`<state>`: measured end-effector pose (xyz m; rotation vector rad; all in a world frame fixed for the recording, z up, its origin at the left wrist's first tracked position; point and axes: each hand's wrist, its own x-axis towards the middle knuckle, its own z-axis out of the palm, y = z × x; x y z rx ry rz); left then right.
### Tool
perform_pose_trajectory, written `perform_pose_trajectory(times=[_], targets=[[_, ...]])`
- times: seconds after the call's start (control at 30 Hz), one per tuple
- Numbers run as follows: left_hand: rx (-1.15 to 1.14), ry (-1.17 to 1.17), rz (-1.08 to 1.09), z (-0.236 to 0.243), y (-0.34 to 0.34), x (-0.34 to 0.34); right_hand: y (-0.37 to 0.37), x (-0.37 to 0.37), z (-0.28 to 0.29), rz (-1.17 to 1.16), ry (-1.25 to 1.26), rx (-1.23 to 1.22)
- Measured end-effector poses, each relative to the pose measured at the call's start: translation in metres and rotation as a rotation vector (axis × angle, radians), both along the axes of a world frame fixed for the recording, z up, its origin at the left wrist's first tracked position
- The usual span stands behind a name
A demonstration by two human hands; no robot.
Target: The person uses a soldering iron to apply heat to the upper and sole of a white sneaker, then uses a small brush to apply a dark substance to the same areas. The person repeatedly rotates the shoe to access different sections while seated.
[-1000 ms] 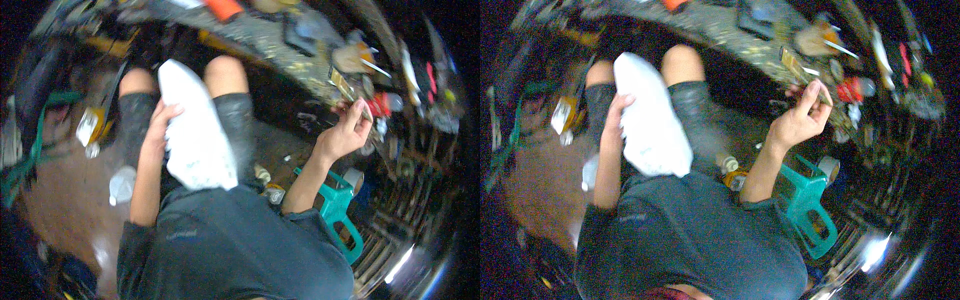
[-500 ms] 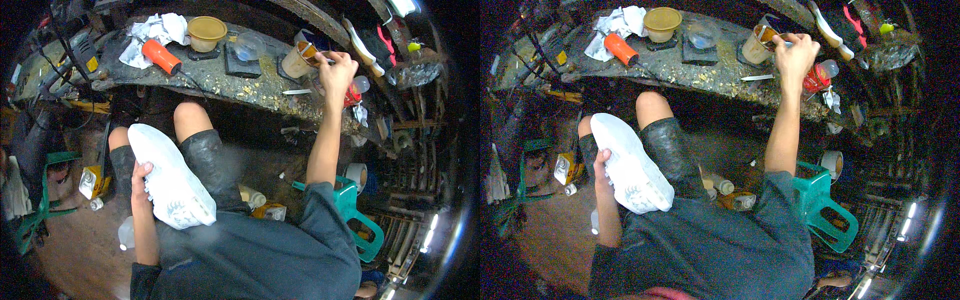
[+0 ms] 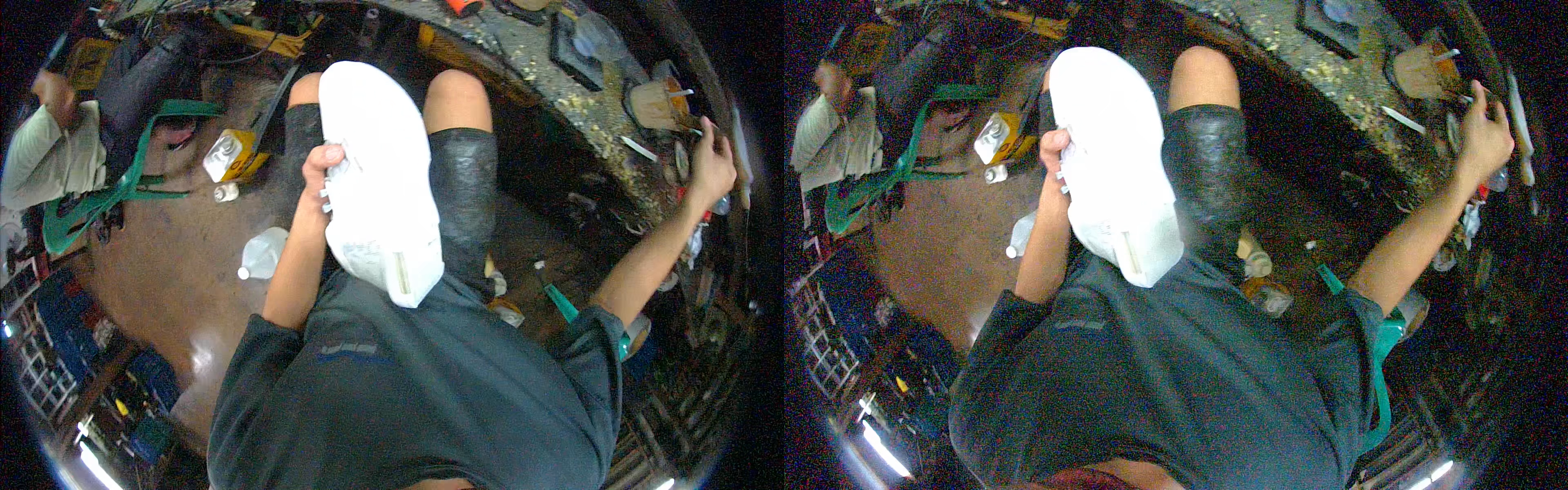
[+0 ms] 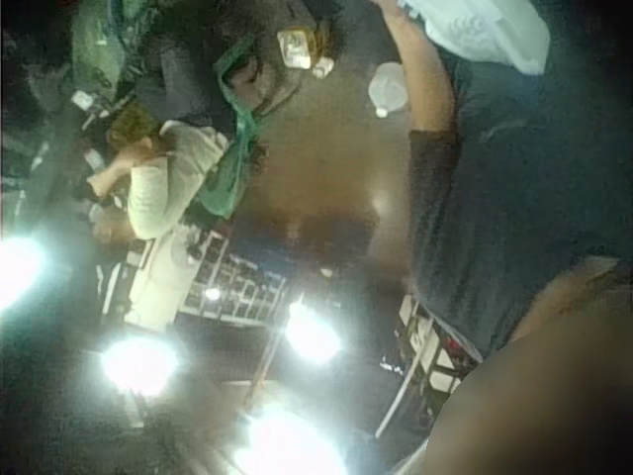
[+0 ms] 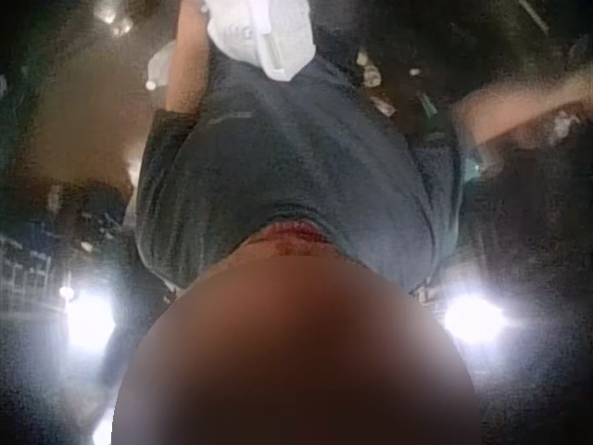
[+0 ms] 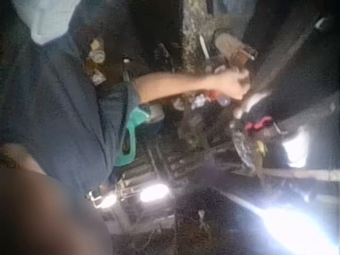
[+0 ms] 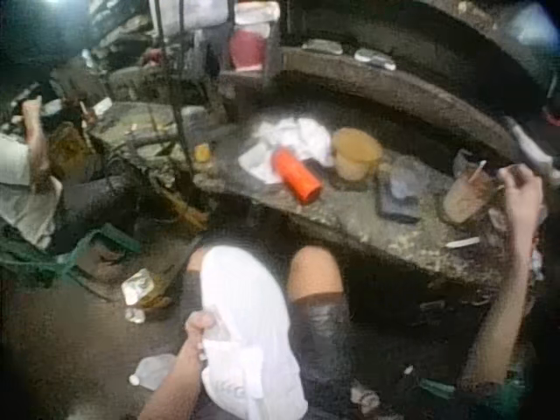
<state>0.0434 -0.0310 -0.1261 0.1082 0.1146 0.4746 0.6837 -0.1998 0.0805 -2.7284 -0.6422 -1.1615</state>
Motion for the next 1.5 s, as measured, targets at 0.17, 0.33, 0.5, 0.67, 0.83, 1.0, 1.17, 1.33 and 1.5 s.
perform_pose_trajectory(times=[0.17, 0.33, 0.5, 0.67, 0.83, 1.0, 1.17, 1.33, 1.5], targets=[[-0.038, -0.102, 0.042, 0.006, 0.006, 0.012, -0.027, 0.004, -0.010, 0.053, 0.080, 0.206], [-0.023, -0.102, 0.024, 0.000, 0.012, 0.021, -0.034, -0.021, -0.015, 0.249, 0.323, 0.623], [-0.003, -0.037, -0.001, -0.010, 0.011, 0.023, -0.043, -0.037, -0.012, 0.287, 0.422, 0.702], [0.018, 0.060, 0.001, -0.011, 0.006, 0.026, -0.062, -0.016, -0.022, 0.441, 0.751, 0.937], [-0.061, 0.156, -0.039, -0.013, 0.004, 0.026, -0.076, -0.016, -0.032, 0.557, 1.117, 1.170], [-0.129, 0.031, -0.087, -0.018, 0.003, 0.026, -0.048, -0.143, -0.050, 0.683, 1.416, 1.159], [-0.092, 0.057, -0.127, -0.006, 0.000, 0.028, 0.011, -0.313, -0.072, 0.823, 1.730, 1.162], [-0.043, -0.035, -0.146, 0.009, 0.000, 0.031, 0.081, -0.387, -0.097, 0.938, 1.805, 1.010], [-0.029, -0.022, -0.134, 0.004, -0.002, 0.025, 0.124, -0.396, -0.119, 1.093, 1.500, 0.980]])
